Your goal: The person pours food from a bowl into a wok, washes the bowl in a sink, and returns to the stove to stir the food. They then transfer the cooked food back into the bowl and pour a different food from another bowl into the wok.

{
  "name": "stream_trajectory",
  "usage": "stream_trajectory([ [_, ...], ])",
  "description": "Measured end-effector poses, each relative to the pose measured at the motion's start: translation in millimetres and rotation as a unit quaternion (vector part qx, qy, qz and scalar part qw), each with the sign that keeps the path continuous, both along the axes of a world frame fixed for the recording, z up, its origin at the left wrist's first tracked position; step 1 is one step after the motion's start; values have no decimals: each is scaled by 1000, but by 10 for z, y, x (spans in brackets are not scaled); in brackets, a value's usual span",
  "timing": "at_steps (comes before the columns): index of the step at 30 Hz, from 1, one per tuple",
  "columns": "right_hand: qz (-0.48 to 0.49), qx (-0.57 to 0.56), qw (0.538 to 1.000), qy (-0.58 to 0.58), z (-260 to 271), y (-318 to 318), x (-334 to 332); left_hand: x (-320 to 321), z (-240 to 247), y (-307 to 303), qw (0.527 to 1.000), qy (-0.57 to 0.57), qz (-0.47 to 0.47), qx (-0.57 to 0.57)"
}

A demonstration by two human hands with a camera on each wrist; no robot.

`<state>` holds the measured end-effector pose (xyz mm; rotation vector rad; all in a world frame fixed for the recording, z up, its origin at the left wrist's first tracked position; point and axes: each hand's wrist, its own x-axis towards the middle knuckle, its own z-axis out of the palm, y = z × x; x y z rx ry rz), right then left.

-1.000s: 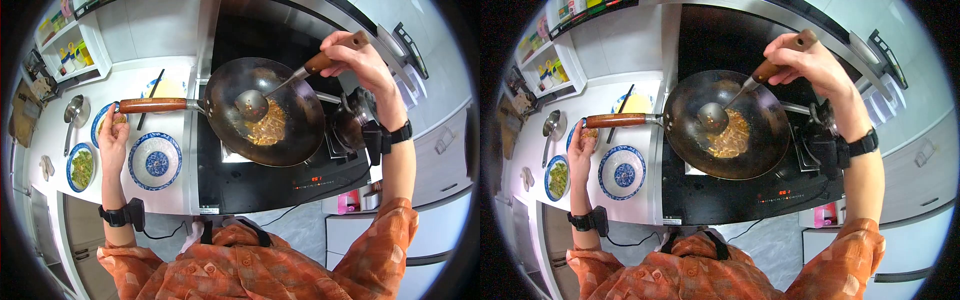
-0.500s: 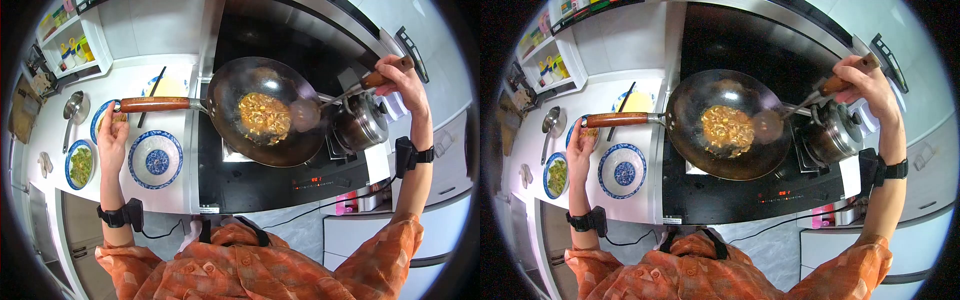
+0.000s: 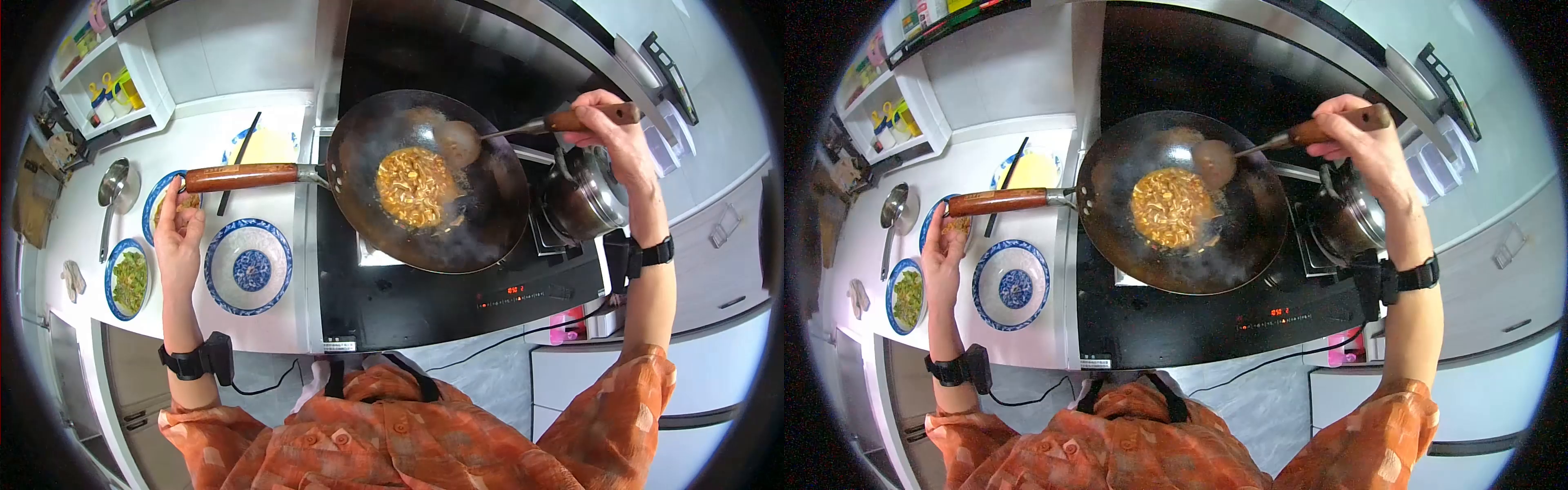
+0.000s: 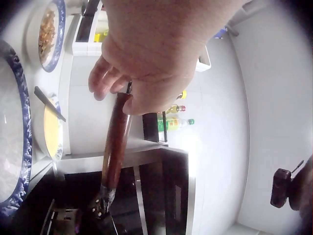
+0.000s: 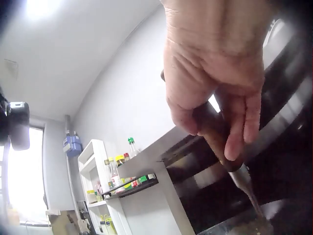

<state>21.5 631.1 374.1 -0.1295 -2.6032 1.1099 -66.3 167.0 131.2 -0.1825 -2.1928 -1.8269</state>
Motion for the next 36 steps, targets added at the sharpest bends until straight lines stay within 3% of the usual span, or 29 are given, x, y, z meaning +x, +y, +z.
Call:
stream_trajectory([
  [5, 87, -56, 995, -12, -36, -194, 56, 8, -22, -29, 1000, 15, -7, -9],
  [7, 130, 7, 990, 49, 52, -281, 159, 51, 10, -3, 1000, 13, 0, 0],
  [15, 116, -56, 991, 47, -75, -238, 307, 391, -60, -110, 999, 6, 43, -16],
  [17, 61, -62, 995, 42, -61, -155, 319, 475, -149, -195, 999, -10, 48, -21],
  [22, 90, -62, 993, 33, -132, -174, 394, 702, -451, -324, 995, -44, 78, -34],
  [25, 97, -67, 991, 64, -101, -215, 501, 847, -639, -367, 988, -115, 105, -13],
  [30, 60, -45, 997, 33, -155, -68, 481, 965, -846, -326, 985, -142, 96, 16],
  [33, 47, -52, 993, 92, -231, 11, 439, 962, -888, -328, 984, -150, 91, 27],
  [36, 44, -71, 994, 69, -394, -1, 340, 922, -974, -313, 963, -249, 74, 76],
])
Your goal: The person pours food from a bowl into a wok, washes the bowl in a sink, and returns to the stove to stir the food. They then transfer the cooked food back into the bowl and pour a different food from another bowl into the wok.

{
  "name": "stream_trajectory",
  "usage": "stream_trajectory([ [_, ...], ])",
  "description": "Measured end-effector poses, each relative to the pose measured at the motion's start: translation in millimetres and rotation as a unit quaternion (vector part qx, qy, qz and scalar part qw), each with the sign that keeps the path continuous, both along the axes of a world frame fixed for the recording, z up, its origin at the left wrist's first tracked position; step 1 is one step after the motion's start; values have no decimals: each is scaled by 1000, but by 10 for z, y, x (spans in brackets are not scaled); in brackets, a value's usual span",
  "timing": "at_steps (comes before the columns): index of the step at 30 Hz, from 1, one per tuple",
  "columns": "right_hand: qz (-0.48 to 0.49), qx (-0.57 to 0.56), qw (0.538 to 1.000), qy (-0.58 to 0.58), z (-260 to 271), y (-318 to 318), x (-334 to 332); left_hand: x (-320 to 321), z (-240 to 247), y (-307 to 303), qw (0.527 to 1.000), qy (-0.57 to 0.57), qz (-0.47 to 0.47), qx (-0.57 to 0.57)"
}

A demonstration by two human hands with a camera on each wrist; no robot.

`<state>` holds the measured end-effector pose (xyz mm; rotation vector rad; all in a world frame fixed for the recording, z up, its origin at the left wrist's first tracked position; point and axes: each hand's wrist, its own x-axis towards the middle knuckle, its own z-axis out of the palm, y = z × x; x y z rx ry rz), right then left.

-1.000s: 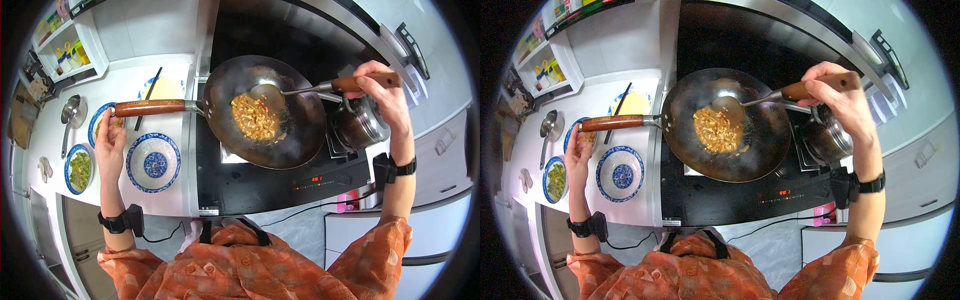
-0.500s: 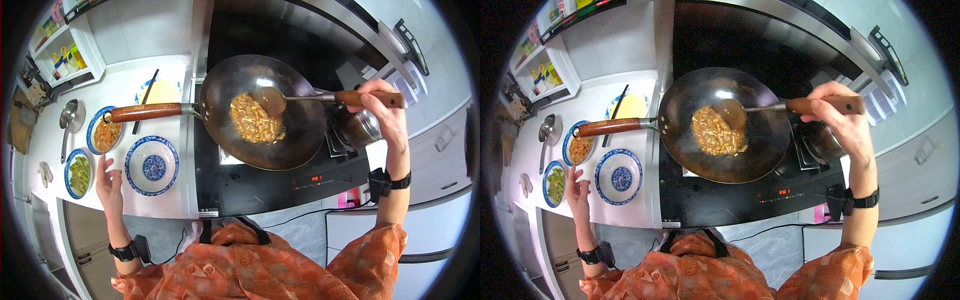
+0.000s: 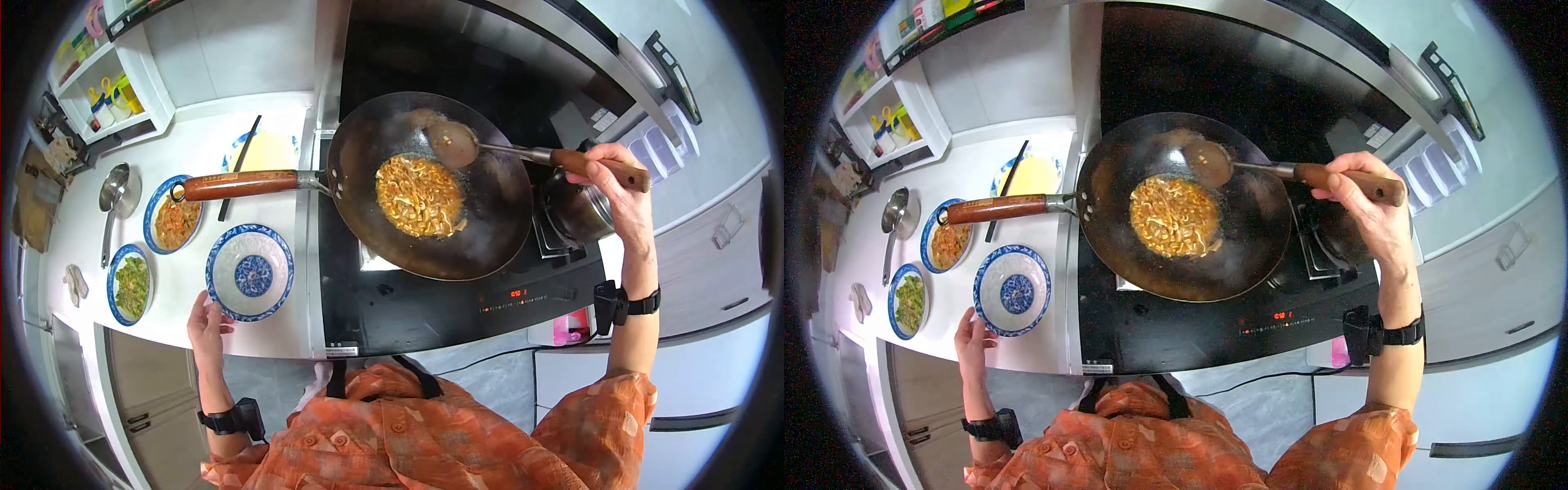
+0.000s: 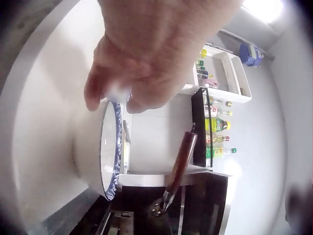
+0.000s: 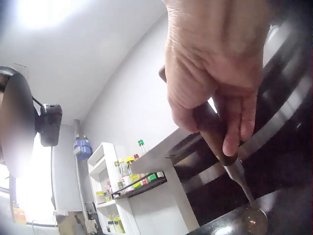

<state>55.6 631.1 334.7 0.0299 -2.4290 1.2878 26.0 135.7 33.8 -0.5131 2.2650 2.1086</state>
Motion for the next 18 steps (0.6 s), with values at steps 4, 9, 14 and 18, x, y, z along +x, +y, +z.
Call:
stream_trajectory([
  [4, 44, -41, 998, -5, -39, 68, -16, -15, -30, 138, 1000, -9, -6, 27],
  [9, 48, 13, 999, -11, -105, -12, -112, -66, -39, 184, 997, -22, -35, 65],
  [14, 135, 46, 988, -54, 65, -344, -155, -130, 21, 162, 993, -29, -67, 87],
  [18, 132, 114, 981, -81, 345, -762, -157, -232, 47, 22, 987, -33, -134, 79],
])
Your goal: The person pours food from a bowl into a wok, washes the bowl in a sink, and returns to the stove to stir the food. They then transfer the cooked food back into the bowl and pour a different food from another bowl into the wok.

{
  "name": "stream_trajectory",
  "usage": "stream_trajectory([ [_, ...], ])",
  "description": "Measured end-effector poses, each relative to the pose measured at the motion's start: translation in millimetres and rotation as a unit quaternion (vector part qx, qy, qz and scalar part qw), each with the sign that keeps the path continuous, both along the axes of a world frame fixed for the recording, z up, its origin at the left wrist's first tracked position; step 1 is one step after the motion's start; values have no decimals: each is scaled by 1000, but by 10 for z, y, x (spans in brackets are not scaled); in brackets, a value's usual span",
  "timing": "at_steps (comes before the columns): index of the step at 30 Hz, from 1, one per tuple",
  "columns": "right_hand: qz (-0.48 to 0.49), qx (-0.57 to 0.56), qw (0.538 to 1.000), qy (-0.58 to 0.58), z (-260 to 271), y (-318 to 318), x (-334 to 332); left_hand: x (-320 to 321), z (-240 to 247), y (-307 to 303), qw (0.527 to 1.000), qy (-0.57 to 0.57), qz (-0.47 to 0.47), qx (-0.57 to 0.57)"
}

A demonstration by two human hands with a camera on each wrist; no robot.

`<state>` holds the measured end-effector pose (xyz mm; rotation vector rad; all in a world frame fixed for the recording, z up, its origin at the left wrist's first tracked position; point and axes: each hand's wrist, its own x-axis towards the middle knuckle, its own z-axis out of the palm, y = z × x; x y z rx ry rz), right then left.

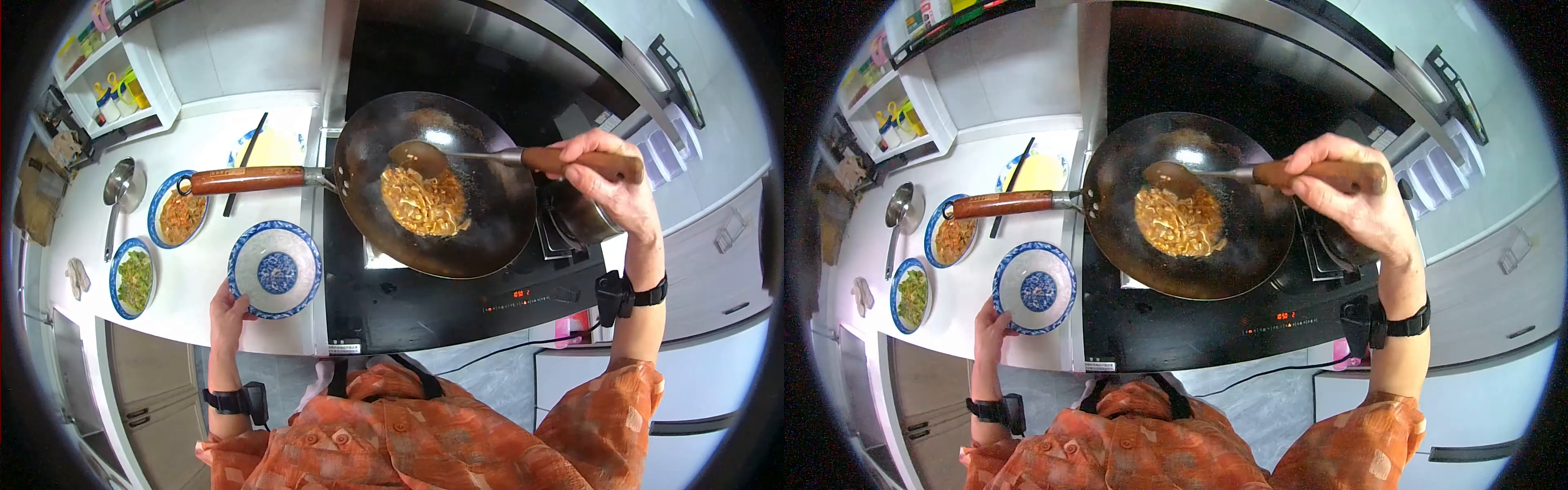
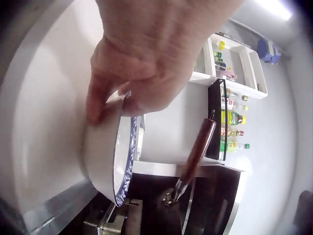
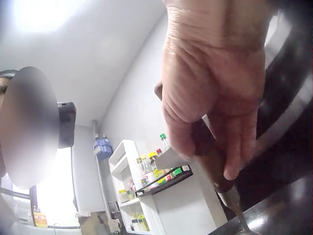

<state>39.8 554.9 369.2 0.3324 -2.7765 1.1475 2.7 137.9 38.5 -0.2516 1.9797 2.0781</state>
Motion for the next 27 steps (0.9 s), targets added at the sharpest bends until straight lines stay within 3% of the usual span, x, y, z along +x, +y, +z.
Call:
stream_trajectory([
  [1, -1, -4, 1000, 12, 1, -59, -49, -53, -46, -50, 1000, 1, 0, 2],
  [2, -12, 14, 998, 66, -1, -98, -93, -119, -102, -109, 994, 48, 7, -99],
  [4, -77, -55, 993, 72, 8, -129, -214, -311, -89, -220, 957, 136, 27, -256],
  [7, -143, -131, 980, 35, 1, 12, -523, -617, 398, -100, 954, 157, 64, -248],
  [9, -154, -151, 976, 23, -19, 21, -580, -777, 634, 7, 974, 173, 93, -113],
  [18, -160, -63, 985, -12, 111, -33, -578, -1283, 994, 41, 984, 144, -43, 99],
  [20, -165, -77, 983, -36, 97, -120, -598, -1372, 998, -13, 970, 104, -36, 217],
  [27, -115, -58, 991, -33, 159, 4, -510, -1496, 1037, -57, 971, 45, -68, 227],
])
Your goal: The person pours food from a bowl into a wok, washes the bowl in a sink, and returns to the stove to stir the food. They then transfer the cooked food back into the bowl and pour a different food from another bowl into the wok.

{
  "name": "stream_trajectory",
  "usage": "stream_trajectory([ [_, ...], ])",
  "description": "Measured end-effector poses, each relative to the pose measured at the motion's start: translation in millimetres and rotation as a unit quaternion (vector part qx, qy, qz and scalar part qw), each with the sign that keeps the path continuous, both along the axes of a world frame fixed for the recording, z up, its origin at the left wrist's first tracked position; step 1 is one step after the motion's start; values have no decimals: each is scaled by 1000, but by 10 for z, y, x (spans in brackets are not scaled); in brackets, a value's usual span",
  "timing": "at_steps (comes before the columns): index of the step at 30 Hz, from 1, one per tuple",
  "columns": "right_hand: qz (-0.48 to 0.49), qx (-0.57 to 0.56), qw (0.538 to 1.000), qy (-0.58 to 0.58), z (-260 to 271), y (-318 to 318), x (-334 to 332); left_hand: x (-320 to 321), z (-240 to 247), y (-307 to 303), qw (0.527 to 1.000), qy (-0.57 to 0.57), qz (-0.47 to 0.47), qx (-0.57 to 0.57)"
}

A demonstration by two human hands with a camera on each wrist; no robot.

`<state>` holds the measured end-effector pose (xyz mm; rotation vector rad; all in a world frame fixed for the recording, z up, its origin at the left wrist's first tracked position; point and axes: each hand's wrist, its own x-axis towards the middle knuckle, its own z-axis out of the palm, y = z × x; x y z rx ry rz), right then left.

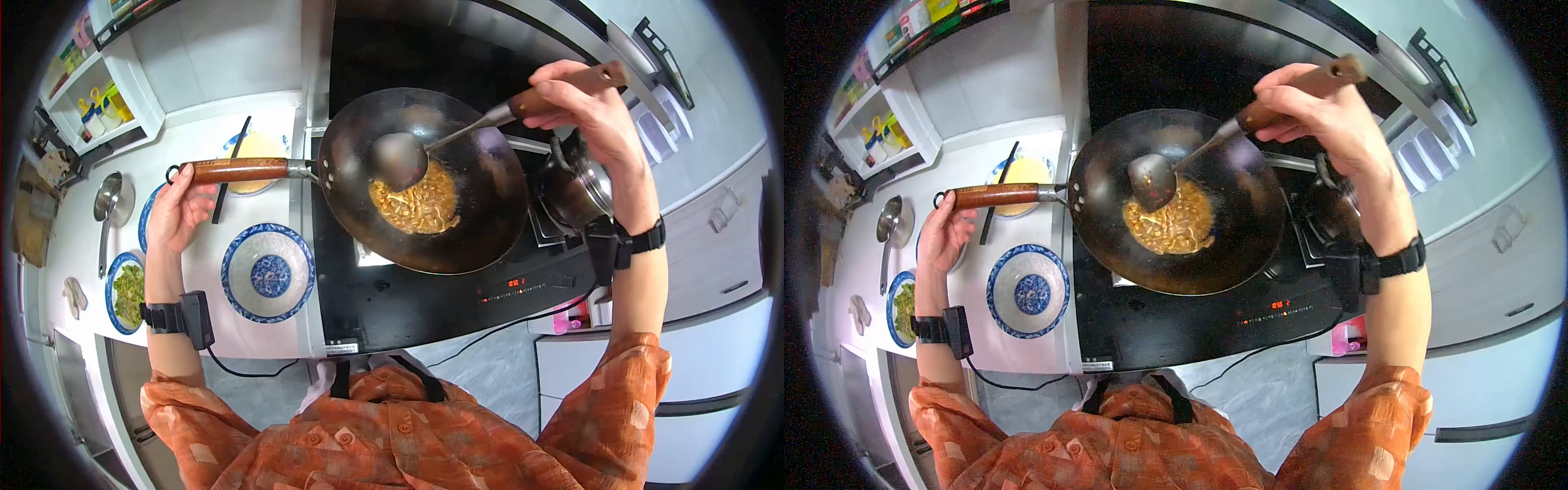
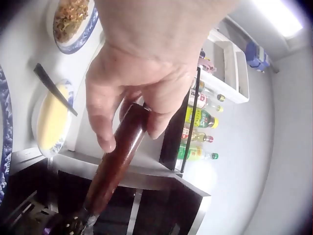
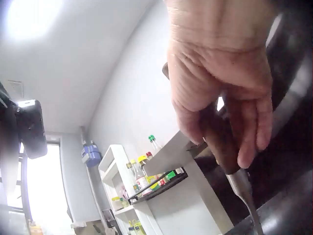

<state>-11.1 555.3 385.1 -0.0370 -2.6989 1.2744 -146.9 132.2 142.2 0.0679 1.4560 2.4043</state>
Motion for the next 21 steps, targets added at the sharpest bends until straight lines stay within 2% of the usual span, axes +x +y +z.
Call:
stream_trajectory([
  [5, 42, -42, 998, 9, 12, -48, 34, 8, 46, 43, 1000, 17, 11, 23],
  [9, 61, 22, 998, 1, -29, -71, 8, 11, 55, 67, 997, 22, 44, 60],
  [15, 119, 44, 992, 3, 184, -79, 139, -94, 2, 84, 995, 16, 54, 85],
  [17, 172, 153, 973, 23, 213, -118, 183, -141, -27, 103, 994, 16, 61, 89],
  [18, 167, 124, 978, -9, 192, -138, 174, -171, -44, 110, 993, 15, 69, 92],
  [21, 153, 151, 977, 0, 111, -137, 164, -255, -109, 102, 993, 27, 55, 105],
])
